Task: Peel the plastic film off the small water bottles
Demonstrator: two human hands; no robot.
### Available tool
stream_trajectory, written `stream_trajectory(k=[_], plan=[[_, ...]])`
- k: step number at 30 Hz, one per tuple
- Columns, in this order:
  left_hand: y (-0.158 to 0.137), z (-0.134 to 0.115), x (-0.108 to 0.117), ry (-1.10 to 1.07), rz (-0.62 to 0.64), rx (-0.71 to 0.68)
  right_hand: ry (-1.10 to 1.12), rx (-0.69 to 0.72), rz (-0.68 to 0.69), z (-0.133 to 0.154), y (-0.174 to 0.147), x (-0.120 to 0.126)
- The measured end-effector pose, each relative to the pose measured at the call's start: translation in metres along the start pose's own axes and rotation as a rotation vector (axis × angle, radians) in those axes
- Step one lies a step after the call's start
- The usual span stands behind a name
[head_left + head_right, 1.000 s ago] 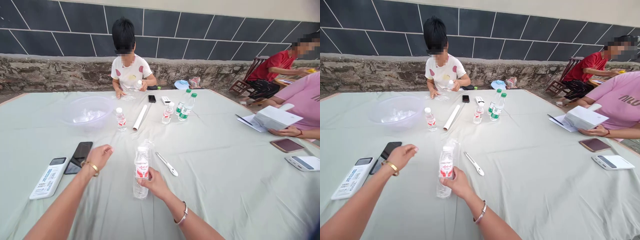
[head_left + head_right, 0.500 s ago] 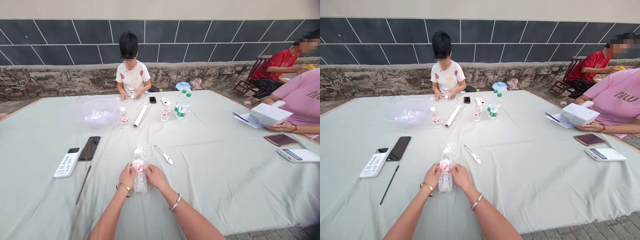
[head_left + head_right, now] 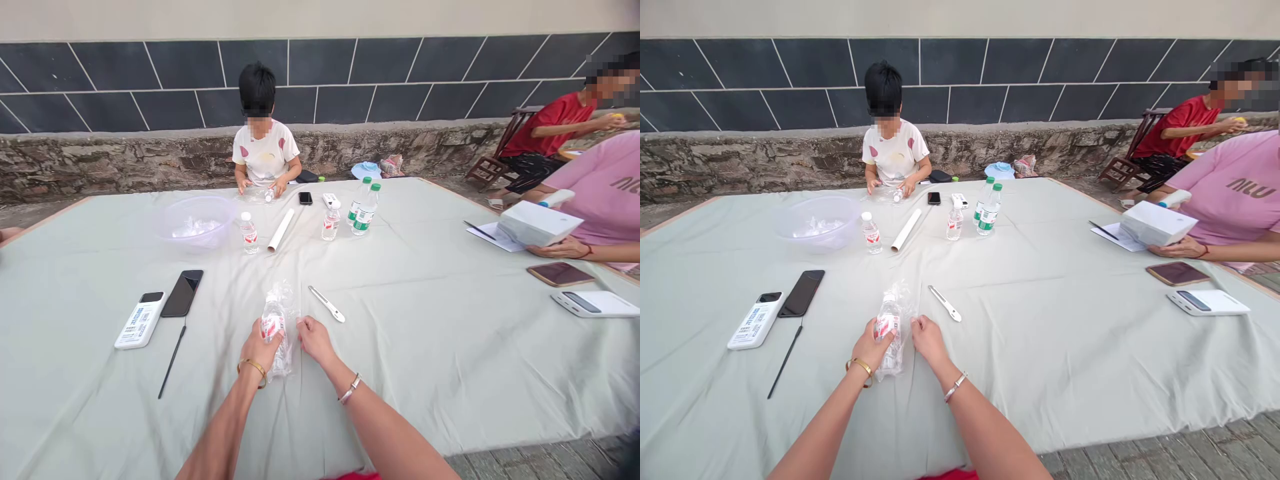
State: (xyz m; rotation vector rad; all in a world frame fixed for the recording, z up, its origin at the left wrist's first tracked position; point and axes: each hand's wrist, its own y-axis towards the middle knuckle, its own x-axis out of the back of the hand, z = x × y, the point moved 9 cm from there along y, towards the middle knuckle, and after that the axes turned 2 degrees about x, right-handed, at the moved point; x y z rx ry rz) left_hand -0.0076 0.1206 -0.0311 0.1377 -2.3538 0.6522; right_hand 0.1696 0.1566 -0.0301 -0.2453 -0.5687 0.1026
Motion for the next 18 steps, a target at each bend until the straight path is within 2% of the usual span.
stream_trajectory(k=[2,4,6,9,11,14,18], plan=[[-0.002,-0.001,-0.002,-0.006,0.001,-0.003,-0.228,0.104,-0.202,0.007,0.009,0.038],[-0.003,-0.003,-0.004,-0.018,-0.004,-0.008,-0.465,0.138,-0.373,0.01,0.017,0.07],[-0.005,-0.004,-0.005,-0.031,-0.013,-0.007,-0.635,0.11,-0.369,0.005,0.028,0.083],[-0.006,-0.005,-0.005,-0.035,-0.028,0.001,-0.701,0.067,-0.235,-0.003,0.038,0.083],[-0.007,-0.006,-0.005,-0.036,-0.039,-0.007,-0.635,0.066,-0.22,0.002,0.036,0.082],[-0.007,-0.006,-0.003,-0.03,-0.067,-0.015,-0.524,0.143,-0.192,0.028,0.03,0.072],[-0.006,-0.006,-0.001,-0.016,-0.095,-0.024,-0.568,0.225,-0.101,0.062,0.024,0.053]])
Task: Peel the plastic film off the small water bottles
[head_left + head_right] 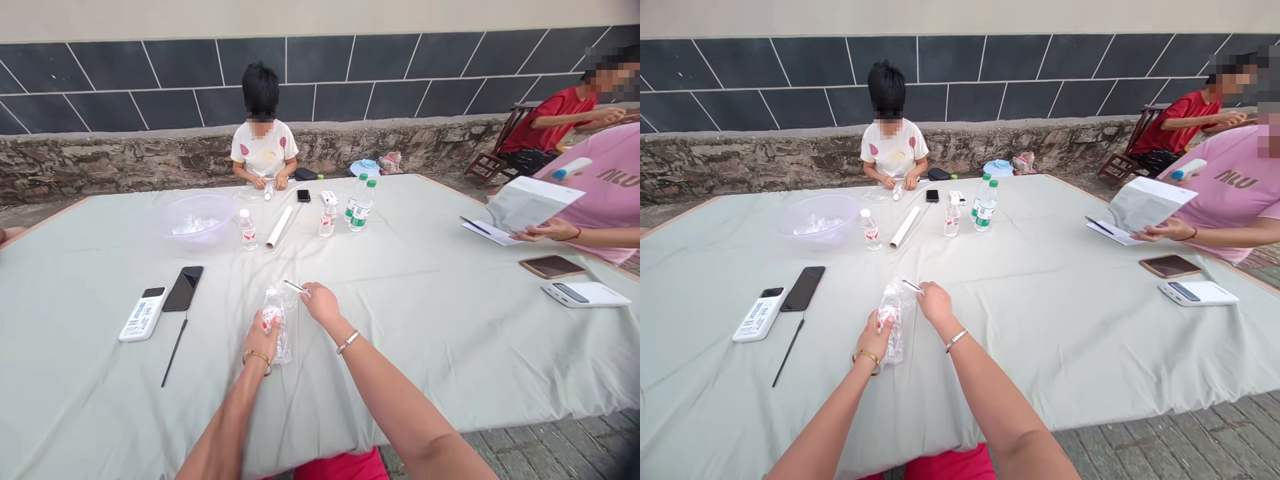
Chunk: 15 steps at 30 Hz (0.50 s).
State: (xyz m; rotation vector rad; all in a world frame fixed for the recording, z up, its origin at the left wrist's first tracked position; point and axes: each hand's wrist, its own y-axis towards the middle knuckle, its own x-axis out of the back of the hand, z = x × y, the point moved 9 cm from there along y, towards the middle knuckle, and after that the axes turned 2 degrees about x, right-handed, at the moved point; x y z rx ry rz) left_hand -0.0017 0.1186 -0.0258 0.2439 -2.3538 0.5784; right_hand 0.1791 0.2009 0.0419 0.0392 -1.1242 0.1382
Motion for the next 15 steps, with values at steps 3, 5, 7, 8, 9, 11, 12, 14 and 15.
stream_trajectory(k=[3,5,7,8,9,11,12,14,15], plan=[[0.001,0.001,0.0,-0.009,0.001,-0.001,-0.046,0.046,0.046,0.012,-0.02,0.006],[0.001,0.003,0.001,-0.015,-0.001,0.008,-0.054,0.078,0.084,0.011,-0.047,0.014],[0.001,0.004,0.001,-0.02,0.0,0.02,-0.024,0.135,0.147,0.009,-0.08,0.022],[0.001,0.005,0.001,-0.025,0.002,0.028,0.017,0.184,0.204,0.009,-0.095,0.024],[0.0,0.006,0.001,-0.03,0.007,0.034,0.076,0.243,0.284,0.009,-0.109,0.024],[0.0,0.007,0.001,-0.034,0.01,0.044,0.218,0.347,0.46,0.01,-0.126,0.018],[0.0,0.007,0.001,-0.03,0.011,0.047,0.284,0.353,0.5,0.007,-0.125,0.014],[0.001,0.008,0.001,-0.015,0.0,0.049,0.344,0.218,0.366,-0.016,-0.099,0.013],[0.002,0.008,0.002,-0.003,-0.007,0.049,0.329,0.103,0.212,-0.033,-0.08,0.016]])
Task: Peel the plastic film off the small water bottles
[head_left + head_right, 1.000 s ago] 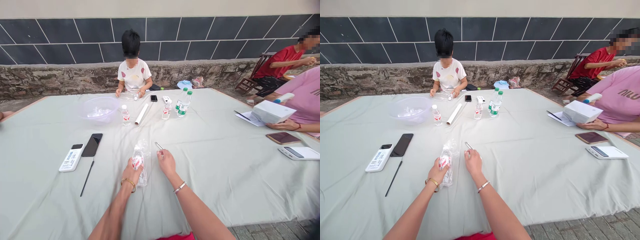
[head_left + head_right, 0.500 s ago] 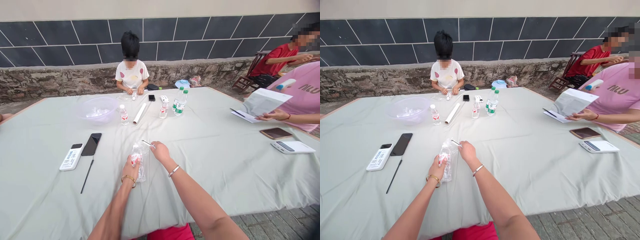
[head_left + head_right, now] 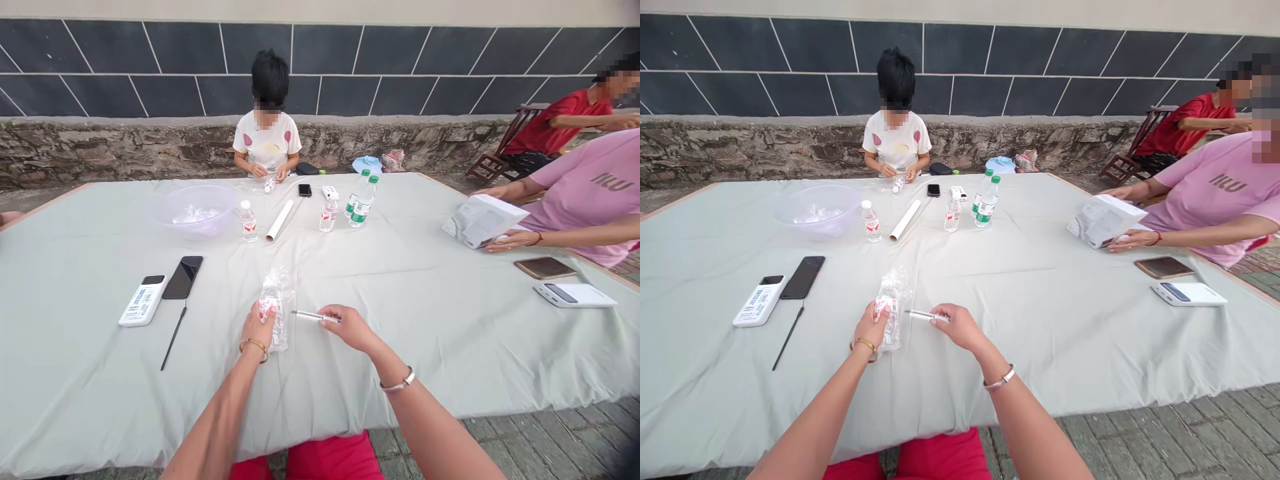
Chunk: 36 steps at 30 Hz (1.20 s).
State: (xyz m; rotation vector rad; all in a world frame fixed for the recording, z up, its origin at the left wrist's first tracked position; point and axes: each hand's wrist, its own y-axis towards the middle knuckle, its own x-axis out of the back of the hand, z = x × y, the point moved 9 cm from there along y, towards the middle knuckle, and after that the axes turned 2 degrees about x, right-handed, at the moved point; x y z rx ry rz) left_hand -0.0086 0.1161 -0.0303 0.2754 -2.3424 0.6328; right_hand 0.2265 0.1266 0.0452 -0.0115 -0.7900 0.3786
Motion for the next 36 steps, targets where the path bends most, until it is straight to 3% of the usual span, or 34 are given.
stream_trajectory(k=[1,3,5,8,10,13,16,22,30,36], plan=[[0.0,0.0,0.001,0.013,-0.008,-0.002,-0.046,-0.094,-0.181,-0.017,0.013,0.013],[0.001,0.0,0.002,0.032,-0.022,-0.011,-0.15,-0.21,-0.399,-0.038,0.032,0.026],[0.001,-0.001,0.003,0.033,-0.029,-0.022,-0.211,-0.233,-0.452,-0.044,0.045,0.023],[0.0,-0.002,0.001,0.016,-0.042,-0.03,-0.235,-0.186,-0.467,-0.026,0.045,0.005],[0.0,-0.004,-0.001,0.018,-0.045,-0.029,-0.192,-0.151,-0.385,-0.007,0.042,-0.022],[0.001,-0.004,-0.001,0.036,-0.047,-0.028,-0.127,-0.19,-0.132,0.011,0.039,-0.076],[0.004,0.002,0.009,0.043,-0.05,-0.037,-0.159,-0.191,-0.081,0.016,0.038,-0.097],[0.002,0.026,0.04,0.058,-0.104,0.024,-0.238,-0.208,-0.087,-0.003,0.038,-0.086],[-0.011,-0.009,0.027,0.152,-0.06,-0.045,-0.377,-0.243,-0.003,-0.008,0.035,-0.079],[0.0,0.029,0.066,0.048,-0.144,0.011,-0.399,-0.274,0.03,-0.017,0.03,-0.069]])
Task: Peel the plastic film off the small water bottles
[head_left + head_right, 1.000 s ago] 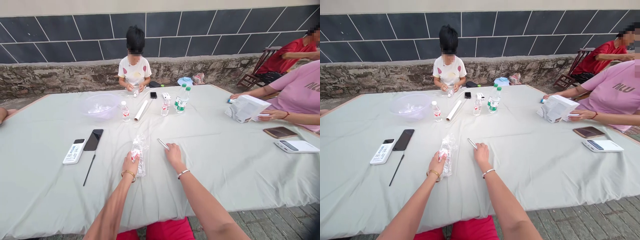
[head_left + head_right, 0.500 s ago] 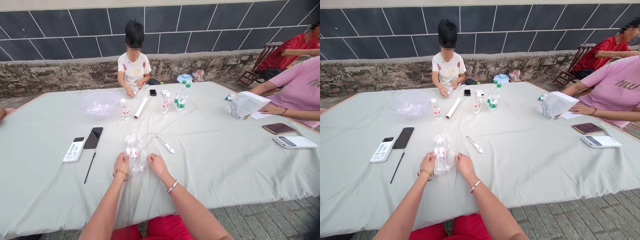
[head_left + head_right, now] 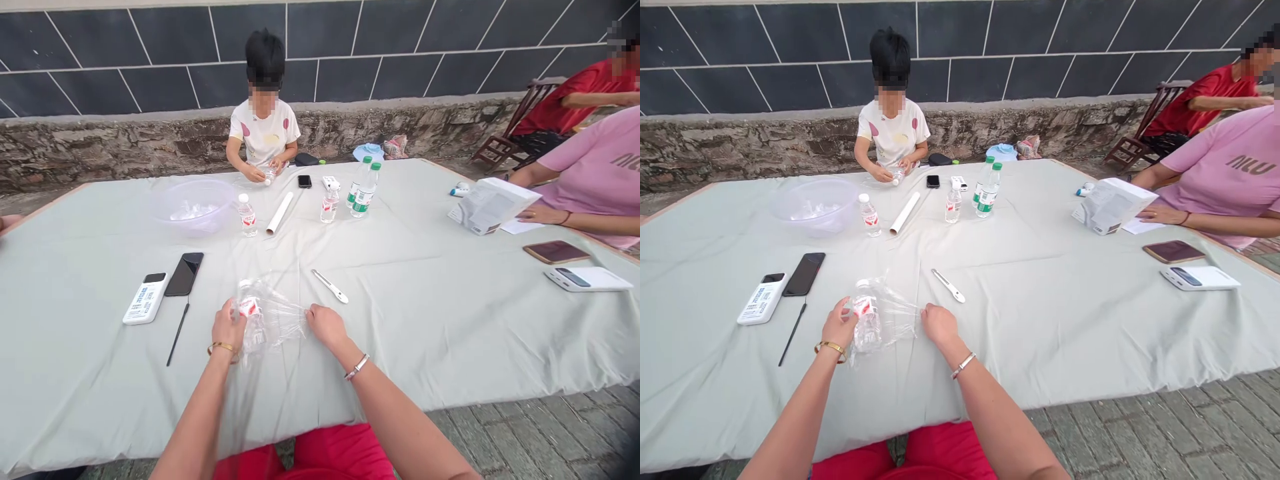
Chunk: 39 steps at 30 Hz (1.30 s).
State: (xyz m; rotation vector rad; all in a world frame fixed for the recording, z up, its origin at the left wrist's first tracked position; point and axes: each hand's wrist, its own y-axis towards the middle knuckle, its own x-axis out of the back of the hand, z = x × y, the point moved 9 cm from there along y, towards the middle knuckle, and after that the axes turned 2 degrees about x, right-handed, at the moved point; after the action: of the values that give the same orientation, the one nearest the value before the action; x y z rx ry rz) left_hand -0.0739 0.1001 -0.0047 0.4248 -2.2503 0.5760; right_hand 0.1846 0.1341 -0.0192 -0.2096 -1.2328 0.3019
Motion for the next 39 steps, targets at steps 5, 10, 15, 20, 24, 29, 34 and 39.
stream_trajectory(k=[5,10,15,20,24,29,34,39], plan=[[0.0,-0.003,-0.002,0.101,0.01,-0.005,-0.007,0.007,0.025,-0.005,0.001,0.002],[0.009,0.017,0.001,0.019,0.029,0.042,-0.022,-0.007,0.011,-0.013,0.003,0.005],[0.008,0.036,0.001,-0.124,-0.033,0.069,0.214,-0.065,-0.042,-0.033,0.01,0.01],[0.002,0.02,-0.005,-0.177,-0.109,-0.02,0.414,-0.102,-0.177,-0.052,0.001,0.039],[0.001,0.008,-0.014,-0.231,-0.07,-0.104,0.344,0.027,-0.492,-0.013,-0.025,0.079],[0.004,0.014,-0.023,-0.298,-0.036,-0.083,0.4,0.219,-0.015,0.087,-0.018,0.015],[0.014,0.03,-0.025,-0.36,-0.011,-0.024,0.318,0.146,0.101,0.108,0.003,-0.022],[0.013,0.039,-0.016,-0.507,-0.06,0.037,0.709,0.065,0.17,0.088,0.011,-0.024]])
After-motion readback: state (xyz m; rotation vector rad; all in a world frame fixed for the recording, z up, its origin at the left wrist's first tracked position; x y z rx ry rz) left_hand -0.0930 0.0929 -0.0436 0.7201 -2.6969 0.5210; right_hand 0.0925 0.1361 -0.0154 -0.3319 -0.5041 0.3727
